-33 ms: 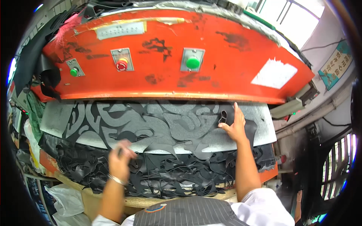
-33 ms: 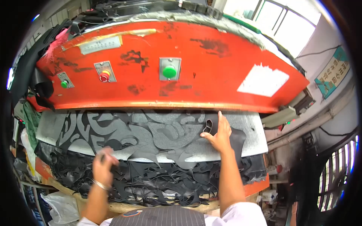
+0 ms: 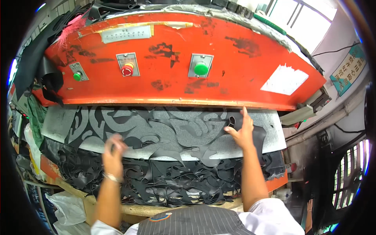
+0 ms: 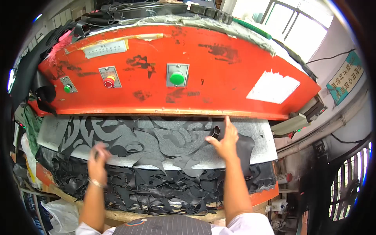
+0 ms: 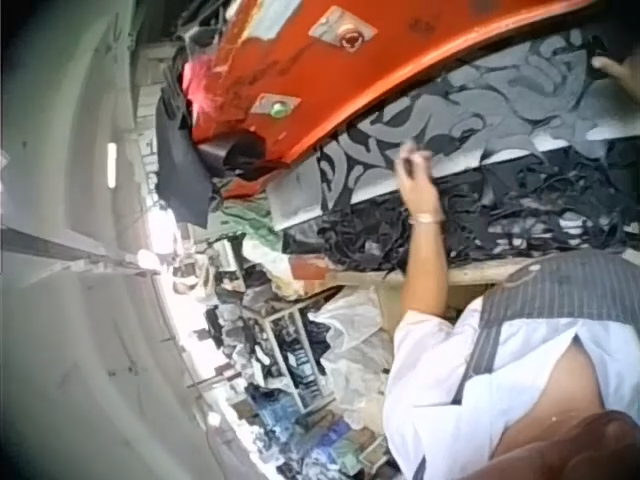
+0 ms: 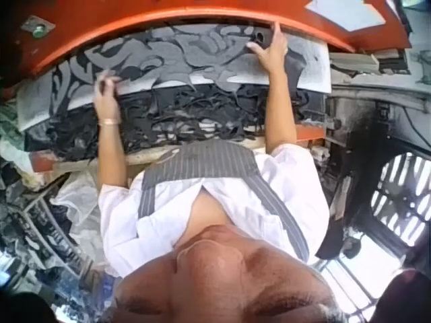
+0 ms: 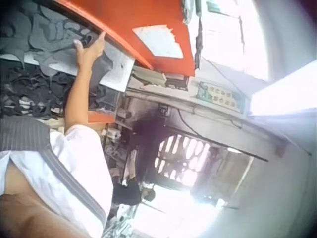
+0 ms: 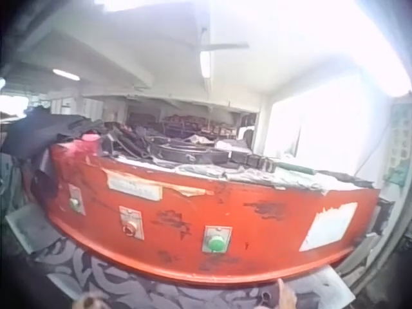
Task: Using a metal die and an industrial press machine to cut shapes out of a leather sheet.
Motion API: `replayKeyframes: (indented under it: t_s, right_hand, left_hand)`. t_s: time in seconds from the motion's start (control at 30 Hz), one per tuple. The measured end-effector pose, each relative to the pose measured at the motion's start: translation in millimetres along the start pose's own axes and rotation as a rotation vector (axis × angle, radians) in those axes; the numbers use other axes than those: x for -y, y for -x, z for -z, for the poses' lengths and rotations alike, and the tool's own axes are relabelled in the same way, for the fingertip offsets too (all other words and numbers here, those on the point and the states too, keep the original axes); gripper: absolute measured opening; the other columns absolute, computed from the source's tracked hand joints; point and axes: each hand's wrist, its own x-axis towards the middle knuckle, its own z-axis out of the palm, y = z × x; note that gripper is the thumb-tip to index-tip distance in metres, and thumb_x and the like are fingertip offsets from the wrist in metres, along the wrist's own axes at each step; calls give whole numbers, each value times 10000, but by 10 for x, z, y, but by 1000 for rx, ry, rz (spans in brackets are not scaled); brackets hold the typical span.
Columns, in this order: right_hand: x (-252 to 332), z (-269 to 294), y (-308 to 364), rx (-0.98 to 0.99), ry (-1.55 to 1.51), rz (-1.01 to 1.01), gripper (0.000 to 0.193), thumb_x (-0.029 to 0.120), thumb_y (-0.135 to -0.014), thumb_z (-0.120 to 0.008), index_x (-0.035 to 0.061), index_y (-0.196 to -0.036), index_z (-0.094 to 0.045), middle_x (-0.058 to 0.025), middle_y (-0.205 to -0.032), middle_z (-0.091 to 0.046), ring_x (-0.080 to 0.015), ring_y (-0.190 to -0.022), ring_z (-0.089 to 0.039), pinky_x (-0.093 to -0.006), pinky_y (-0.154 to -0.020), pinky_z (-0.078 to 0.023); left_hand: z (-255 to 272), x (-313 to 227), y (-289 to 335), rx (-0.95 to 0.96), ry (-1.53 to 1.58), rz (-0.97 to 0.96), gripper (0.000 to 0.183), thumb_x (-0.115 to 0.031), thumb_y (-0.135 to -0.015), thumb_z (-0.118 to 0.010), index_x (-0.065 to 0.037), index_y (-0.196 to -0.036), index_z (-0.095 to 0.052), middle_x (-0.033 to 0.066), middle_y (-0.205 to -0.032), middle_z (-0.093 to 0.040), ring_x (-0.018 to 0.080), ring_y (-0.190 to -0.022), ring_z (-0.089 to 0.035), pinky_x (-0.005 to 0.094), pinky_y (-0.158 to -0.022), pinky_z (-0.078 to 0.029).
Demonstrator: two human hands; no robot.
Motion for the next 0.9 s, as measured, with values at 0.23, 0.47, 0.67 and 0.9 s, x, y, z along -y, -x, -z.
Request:
replayKeyframes:
  t_s: [0.23,0.47,0.67,0.9]
  right_hand:
    - [1704,-273,-536,-127,-743,123,589,344,-798,-779,43,-1193,-463,-101,-845,-640,-222,-789,-641,-367,-697,-513]
    - [1946,-99,-247,-106,-618,137,382,278,-869,-697,54,-1060,-454,-115,-651,-585,-318,-589,-613,-409,-533,-466]
    - [1413,209,1336,958,-304,273,411,399,-835,-701,42,-1011,-597,-178,-881,-653,-363,-837,-654,-460,-724,-504]
    - [1160,318,2012,1029,-114,403,552,512,-815,-667,16,-1054,-641,-180,-997,-650,-357,-952,-633,-440,-810,-508]
  left_hand:
    - [1127,-80,-1820,-725,-562,-620,533,-254,-983,-543,-27,-1444,-400,189,-1432,-477,292,-1310,-479,332,-1078,-336]
    - [1593,-141,-1434,-358,-718,-538,461,-253,-998,-519,-39,-1403,-465,193,-1321,-571,257,-1142,-581,346,-971,-425]
    - [249,-224,717,621,-312,200,131,-98,-917,-602,-14,-1014,-632,80,-784,-675,132,-587,-614,263,-563,-502]
    - [-144,18,1349,963,-100,671,208,-94,-940,-593,17,-1111,-640,59,-834,-663,92,-725,-593,230,-666,-495]
